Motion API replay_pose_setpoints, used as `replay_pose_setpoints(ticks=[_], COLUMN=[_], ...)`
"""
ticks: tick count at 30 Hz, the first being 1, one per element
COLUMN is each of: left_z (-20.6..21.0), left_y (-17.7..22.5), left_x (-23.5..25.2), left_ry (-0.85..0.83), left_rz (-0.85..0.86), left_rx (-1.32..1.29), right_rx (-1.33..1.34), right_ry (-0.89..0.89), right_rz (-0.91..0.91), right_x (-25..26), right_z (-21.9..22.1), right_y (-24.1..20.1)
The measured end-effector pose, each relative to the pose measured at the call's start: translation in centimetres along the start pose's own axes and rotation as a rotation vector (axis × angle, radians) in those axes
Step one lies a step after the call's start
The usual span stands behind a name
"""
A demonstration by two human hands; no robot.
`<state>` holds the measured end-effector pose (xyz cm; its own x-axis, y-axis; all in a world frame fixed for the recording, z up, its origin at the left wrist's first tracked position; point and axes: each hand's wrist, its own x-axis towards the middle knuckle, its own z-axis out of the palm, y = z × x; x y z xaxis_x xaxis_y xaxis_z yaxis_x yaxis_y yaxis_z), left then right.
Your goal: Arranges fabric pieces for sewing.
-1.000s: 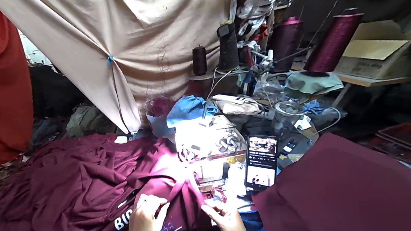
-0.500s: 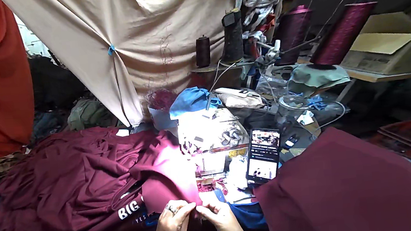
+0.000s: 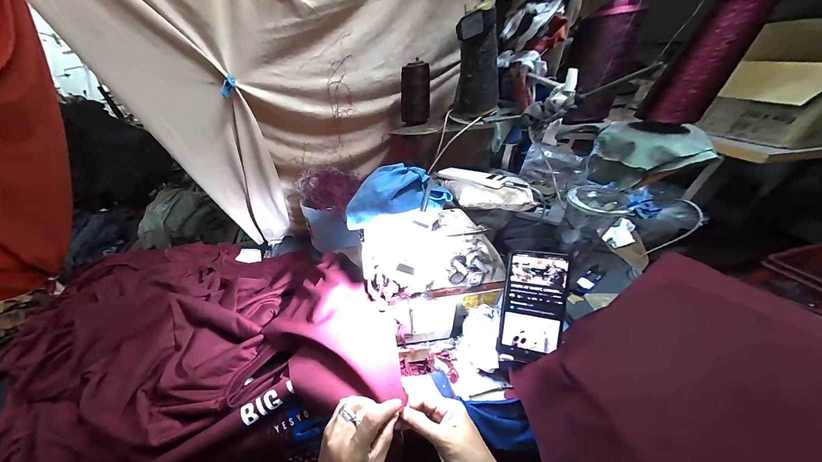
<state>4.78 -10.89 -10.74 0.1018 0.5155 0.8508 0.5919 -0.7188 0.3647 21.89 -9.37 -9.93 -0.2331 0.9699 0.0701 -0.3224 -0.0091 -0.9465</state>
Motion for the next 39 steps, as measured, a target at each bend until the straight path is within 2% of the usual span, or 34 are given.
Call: replay_pose_setpoints(ticks=[9, 13, 18, 23, 28, 31, 39], left_z=[0.3, 0.6, 0.2, 1.2, 1.6, 1.1, 0.4], left_y=[0.0, -0.8, -2.9, -3.2, -3.9, -4.2, -5.0], left_x=[-0.4, -0.6, 2.1, 5.5, 5.6, 5.9, 8.1], left_ry=[0.043, 0.069, -0.07, -0.254, -0.28, -0.287, -0.272], left_rz=[-0.016, 0.054, 0.122, 0.004, 0.018, 0.018, 0.078], left_rx=[0.003, -0.059, 0.481, 0.564, 0.587, 0.552, 0.515], right_rx=[-0.006, -0.007, -0.104, -0.193, -0.251, -0.257, -0.249], right_ry=[0.012, 0.043, 0.112, 0.156, 0.178, 0.211, 0.206], right_rz=[-0.074, -0.084, -0.096, -0.061, -0.088, -0.085, -0.04], right_x=[-0.1, 0.1, 0.1, 0.4, 0.6, 2.0, 9.4], right_z=[0.5, 0.7, 1.1, 1.0, 0.7, 0.6, 1.2], right_y=[0.0, -0.6, -0.1, 2.9, 3.2, 2.8, -1.6])
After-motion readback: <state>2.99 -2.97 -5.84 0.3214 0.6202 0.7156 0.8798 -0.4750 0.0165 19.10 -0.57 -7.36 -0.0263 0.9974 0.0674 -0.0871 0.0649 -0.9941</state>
